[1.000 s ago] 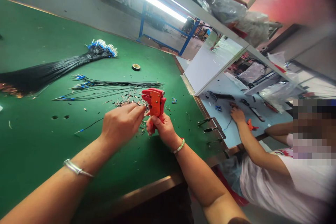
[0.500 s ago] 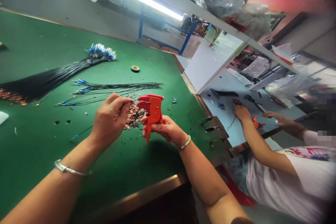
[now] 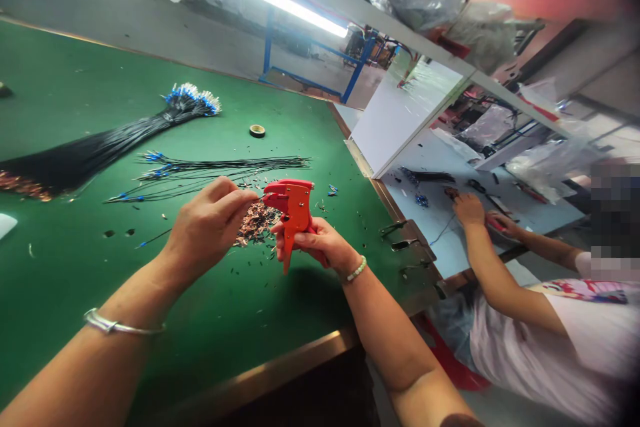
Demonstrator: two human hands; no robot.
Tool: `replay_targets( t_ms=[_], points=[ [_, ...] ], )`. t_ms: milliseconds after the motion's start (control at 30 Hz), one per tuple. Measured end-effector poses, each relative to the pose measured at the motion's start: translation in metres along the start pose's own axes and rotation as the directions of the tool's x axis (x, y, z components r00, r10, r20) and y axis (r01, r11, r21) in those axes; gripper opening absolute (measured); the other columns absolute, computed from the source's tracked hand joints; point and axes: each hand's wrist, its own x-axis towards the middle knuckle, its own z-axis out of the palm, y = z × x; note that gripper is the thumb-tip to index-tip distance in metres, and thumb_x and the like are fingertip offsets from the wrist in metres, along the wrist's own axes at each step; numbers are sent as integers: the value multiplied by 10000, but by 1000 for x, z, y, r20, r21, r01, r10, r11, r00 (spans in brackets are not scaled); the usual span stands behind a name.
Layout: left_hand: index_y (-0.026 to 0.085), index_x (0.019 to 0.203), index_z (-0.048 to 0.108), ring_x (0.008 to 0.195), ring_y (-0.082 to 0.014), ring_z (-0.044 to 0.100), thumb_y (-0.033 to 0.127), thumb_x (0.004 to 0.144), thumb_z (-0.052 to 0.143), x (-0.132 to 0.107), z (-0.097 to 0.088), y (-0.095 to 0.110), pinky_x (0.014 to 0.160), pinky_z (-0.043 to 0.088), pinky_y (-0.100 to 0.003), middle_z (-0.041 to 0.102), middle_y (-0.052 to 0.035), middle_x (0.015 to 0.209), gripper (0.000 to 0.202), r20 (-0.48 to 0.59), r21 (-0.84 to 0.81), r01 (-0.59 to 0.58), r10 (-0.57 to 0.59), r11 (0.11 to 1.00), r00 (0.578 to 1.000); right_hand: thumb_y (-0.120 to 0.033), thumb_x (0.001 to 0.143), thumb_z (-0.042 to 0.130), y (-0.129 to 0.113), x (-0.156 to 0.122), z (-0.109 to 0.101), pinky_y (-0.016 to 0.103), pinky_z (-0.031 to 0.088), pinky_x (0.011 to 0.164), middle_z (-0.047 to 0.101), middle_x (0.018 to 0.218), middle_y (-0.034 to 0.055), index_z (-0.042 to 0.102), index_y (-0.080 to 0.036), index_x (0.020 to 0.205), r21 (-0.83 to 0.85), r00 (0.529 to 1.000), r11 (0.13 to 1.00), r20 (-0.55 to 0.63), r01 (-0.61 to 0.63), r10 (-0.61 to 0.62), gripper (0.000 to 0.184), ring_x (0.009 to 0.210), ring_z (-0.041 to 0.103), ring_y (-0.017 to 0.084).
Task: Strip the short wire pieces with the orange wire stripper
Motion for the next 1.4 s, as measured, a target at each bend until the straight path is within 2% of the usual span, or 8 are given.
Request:
replay_targets(
  t_ms=[267, 500, 633, 733, 1000, 1100, 1233, 1400],
  points=[
    [226, 1047, 693, 714, -132, 530, 234, 985, 521, -1, 0, 2, 615, 428, -263, 557, -18, 826, 184, 29, 22, 1, -2, 1000, 1000, -517, 811, 801, -1, 0, 1, 377, 588, 781, 719, 918, 83, 705, -118, 1143, -30, 999, 998, -7, -50, 50, 528, 811, 704, 203],
    [222, 1007, 688, 688, -120, 539, 195, 959, 544, 3, -2, 4, 597, 446, -249, 544, -8, 806, 155, 37, -82, -10, 13, 997, 999, -594, 823, 762, 0, -1, 3, 361, 591, 731, 697, 832, 62, 691, -106, 1061, -22, 999, 999, 16, -49, 50, 547, 748, 702, 196],
    [211, 979, 684, 681, -118, 548, 195, 961, 539, 6, -5, 7, 607, 466, -256, 551, -12, 800, 147, 41, -137, -8, 14, 991, 999, -597, 812, 776, 1, 0, 5, 365, 599, 709, 678, 784, 40, 662, -116, 1018, -34, 998, 998, 33, -49, 51, 536, 719, 708, 193],
    [211, 970, 686, 685, -125, 556, 211, 965, 535, 7, -7, 9, 611, 473, -271, 567, -18, 807, 151, 48, -153, 20, -13, 988, 999, -584, 817, 777, 3, 1, 7, 338, 595, 639, 669, 718, 20, 651, -123, 945, -45, 999, 998, 11, -41, 42, 495, 641, 687, 175],
    [198, 923, 686, 672, -118, 551, 229, 969, 532, 9, -8, 14, 618, 470, -274, 596, -13, 791, 164, 33, -153, 69, -65, 986, 997, -603, 810, 767, 4, 3, 15, 253, 480, 451, 589, 593, -21, 606, -146, 764, -115, 997, 993, -78, 2, -11, 487, 484, 566, 118],
    [198, 1019, 687, 753, -136, 598, 272, 982, 525, 8, -7, 12, 691, 496, -290, 650, -31, 877, 182, 43, -150, 102, -96, 984, 994, -623, 806, 760, 5, 5, 17, 236, 421, 419, 514, 552, -56, 541, -169, 713, -88, 992, 996, -126, 20, -31, 512, 426, 481, 84],
    [189, 1182, 645, 863, -166, 631, 335, 1008, 480, 3, -3, 5, 786, 513, -315, 684, -62, 1001, 281, 54, -133, 192, -186, 972, 981, -643, 780, 772, 5, 7, 19, 242, 414, 406, 497, 518, -72, 522, -175, 706, -42, 985, 998, -167, 37, -44, 535, 385, 446, 73],
    [198, 1156, 653, 861, -182, 654, 371, 1009, 461, 0, 1, 3, 794, 521, -333, 721, -60, 982, 298, 84, -108, 245, -236, 964, 968, -652, 735, 803, 6, 7, 22, 223, 351, 343, 499, 488, -84, 549, -169, 761, -49, 976, 998, -216, 27, -37, 546, 339, 434, 71]
  ],
)
